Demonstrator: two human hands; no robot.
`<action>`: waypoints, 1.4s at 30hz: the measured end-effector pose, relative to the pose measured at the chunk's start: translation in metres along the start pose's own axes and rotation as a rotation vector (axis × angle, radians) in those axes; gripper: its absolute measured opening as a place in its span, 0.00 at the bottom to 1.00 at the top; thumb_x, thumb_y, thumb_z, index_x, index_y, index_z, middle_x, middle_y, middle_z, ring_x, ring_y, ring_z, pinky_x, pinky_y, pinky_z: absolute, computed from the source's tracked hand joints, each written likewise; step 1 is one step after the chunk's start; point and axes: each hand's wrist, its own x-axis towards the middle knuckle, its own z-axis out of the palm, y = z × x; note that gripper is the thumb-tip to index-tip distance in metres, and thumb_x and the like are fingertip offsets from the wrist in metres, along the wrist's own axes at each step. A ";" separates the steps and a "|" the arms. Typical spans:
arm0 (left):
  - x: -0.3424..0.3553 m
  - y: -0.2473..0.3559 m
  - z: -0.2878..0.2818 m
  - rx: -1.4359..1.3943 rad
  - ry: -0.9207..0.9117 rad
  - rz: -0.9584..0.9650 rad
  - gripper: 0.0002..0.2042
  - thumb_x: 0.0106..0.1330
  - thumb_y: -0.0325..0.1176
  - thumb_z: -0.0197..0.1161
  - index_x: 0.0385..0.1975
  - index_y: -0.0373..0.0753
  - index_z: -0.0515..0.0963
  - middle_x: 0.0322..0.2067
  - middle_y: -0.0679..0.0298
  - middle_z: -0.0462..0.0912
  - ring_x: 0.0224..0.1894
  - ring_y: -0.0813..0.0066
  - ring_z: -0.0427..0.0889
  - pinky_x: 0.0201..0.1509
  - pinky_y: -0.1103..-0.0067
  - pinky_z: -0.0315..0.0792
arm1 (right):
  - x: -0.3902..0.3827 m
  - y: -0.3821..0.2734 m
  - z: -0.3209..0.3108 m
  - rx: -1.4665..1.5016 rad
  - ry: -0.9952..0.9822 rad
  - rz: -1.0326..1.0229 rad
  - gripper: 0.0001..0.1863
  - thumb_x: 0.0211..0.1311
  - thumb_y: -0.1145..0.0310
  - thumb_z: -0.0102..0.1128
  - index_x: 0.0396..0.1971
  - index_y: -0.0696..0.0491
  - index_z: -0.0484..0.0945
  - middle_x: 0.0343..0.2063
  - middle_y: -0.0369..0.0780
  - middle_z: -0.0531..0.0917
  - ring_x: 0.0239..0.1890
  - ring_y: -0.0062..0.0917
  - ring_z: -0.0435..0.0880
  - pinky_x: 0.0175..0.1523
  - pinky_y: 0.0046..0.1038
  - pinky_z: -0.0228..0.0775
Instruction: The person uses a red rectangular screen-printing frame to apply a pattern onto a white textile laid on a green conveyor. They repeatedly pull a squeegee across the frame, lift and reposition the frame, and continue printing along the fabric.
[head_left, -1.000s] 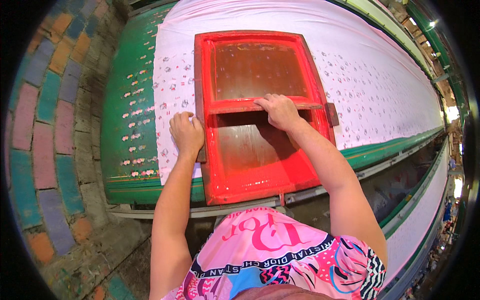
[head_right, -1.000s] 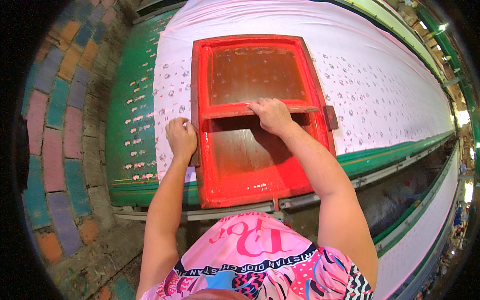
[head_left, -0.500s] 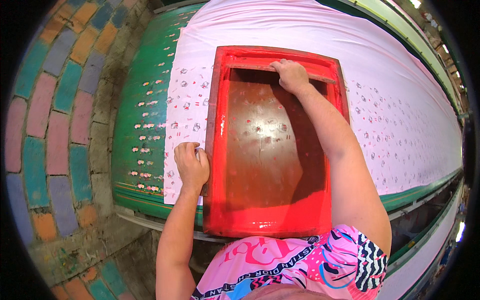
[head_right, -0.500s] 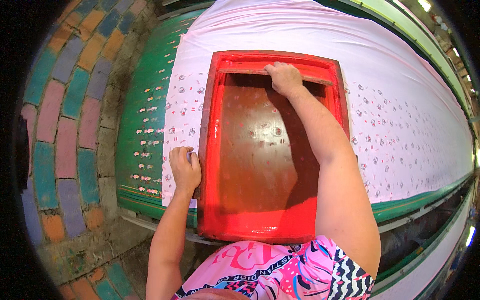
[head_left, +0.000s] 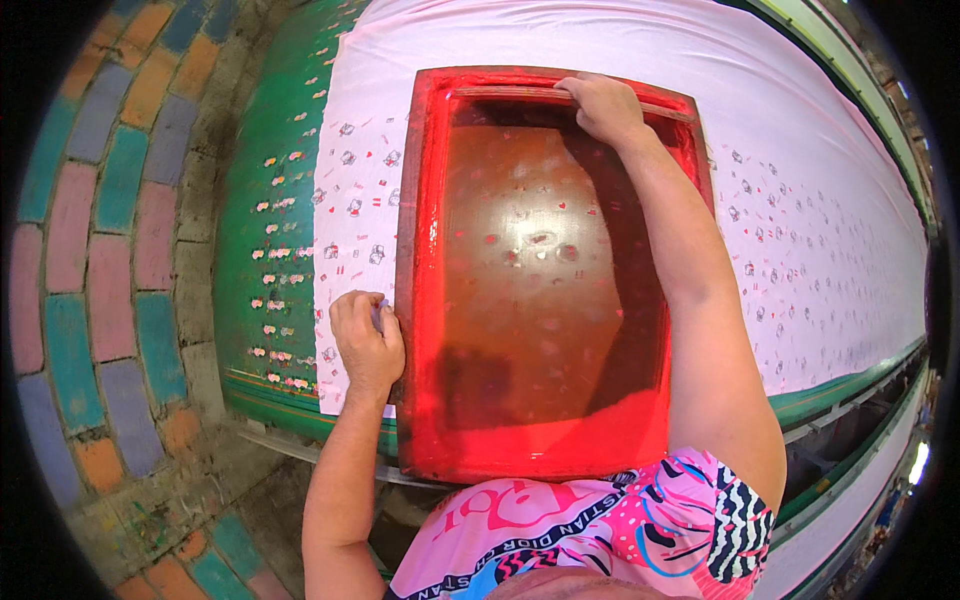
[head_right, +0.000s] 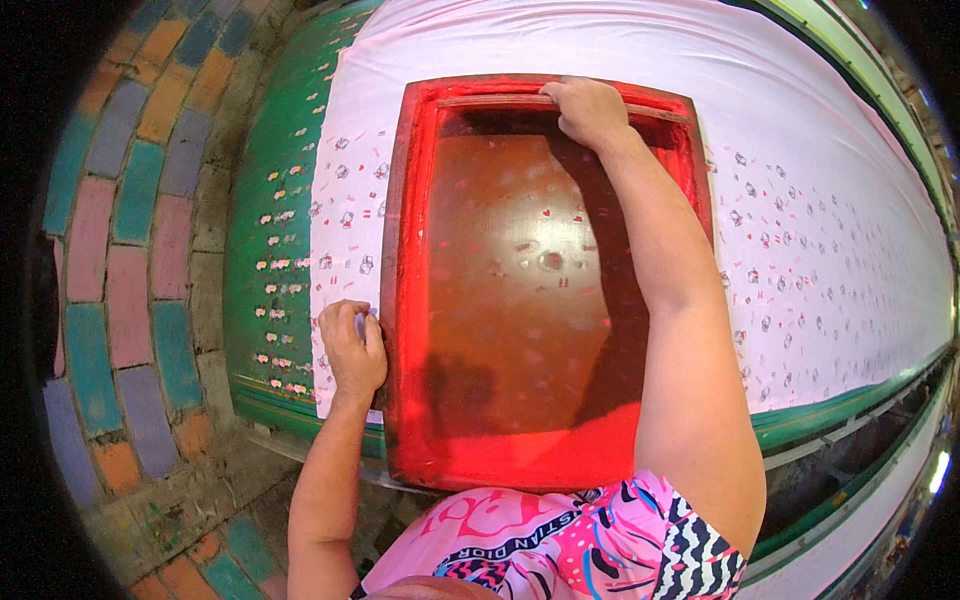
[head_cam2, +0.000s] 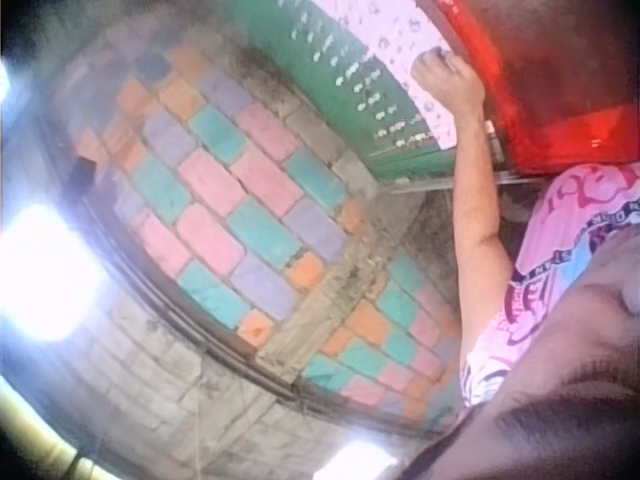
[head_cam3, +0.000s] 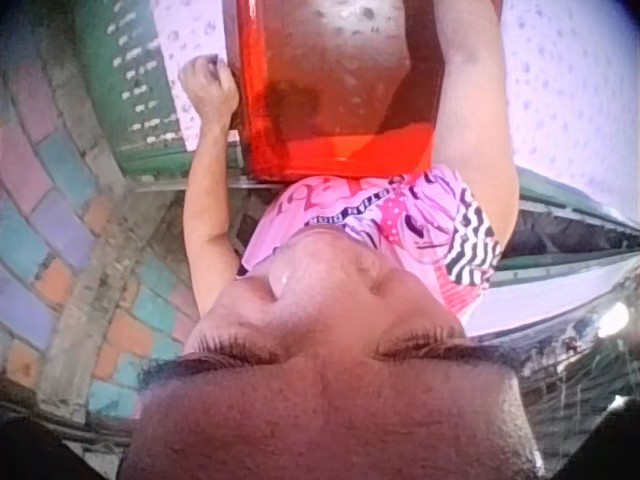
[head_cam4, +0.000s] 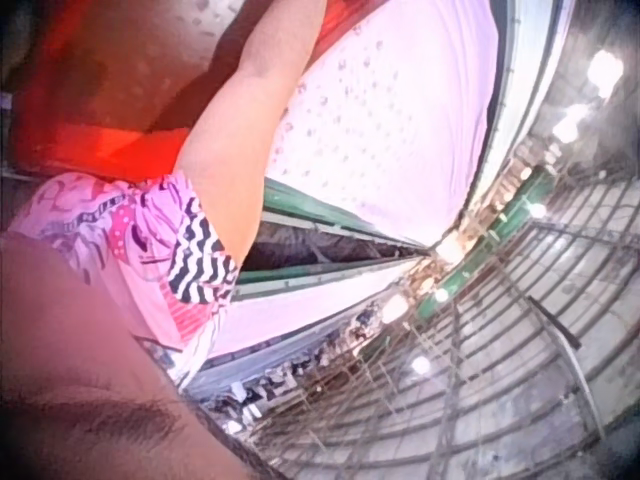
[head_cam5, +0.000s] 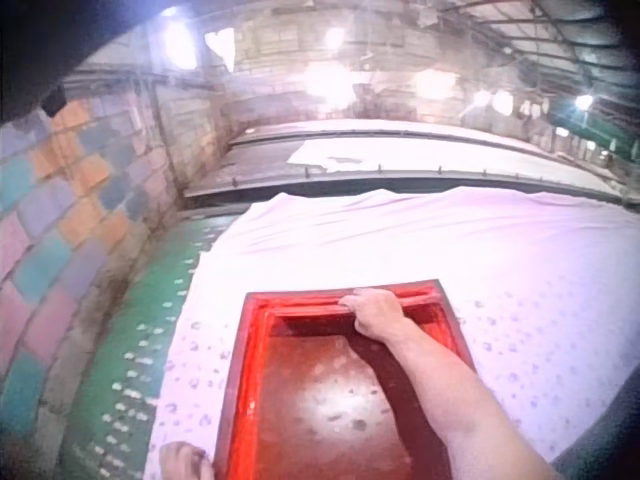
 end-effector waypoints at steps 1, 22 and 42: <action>0.000 -0.001 -0.001 0.000 0.005 0.005 0.08 0.66 0.26 0.65 0.42 0.34 0.80 0.44 0.50 0.80 0.53 0.45 0.76 0.61 0.53 0.70 | 0.010 -0.003 -0.013 -0.030 -0.109 0.030 0.26 0.62 0.77 0.57 0.58 0.42 0.88 0.50 0.45 0.91 0.55 0.45 0.90 0.60 0.49 0.82; 0.001 -0.024 0.020 -0.008 0.121 0.077 0.09 0.67 0.33 0.67 0.42 0.36 0.86 0.45 0.48 0.84 0.53 0.45 0.79 0.61 0.53 0.73 | -0.278 -0.193 -0.111 0.077 -0.333 0.048 0.18 0.61 0.70 0.64 0.50 0.42 0.90 0.43 0.42 0.90 0.49 0.44 0.91 0.53 0.47 0.84; -0.009 -0.008 0.010 0.177 -0.036 -0.035 0.17 0.77 0.38 0.56 0.44 0.32 0.87 0.47 0.45 0.89 0.53 0.41 0.88 0.58 0.50 0.82 | -0.472 -0.309 -0.137 0.082 -0.058 -0.080 0.18 0.63 0.63 0.69 0.53 0.43 0.89 0.42 0.40 0.88 0.50 0.39 0.88 0.54 0.43 0.82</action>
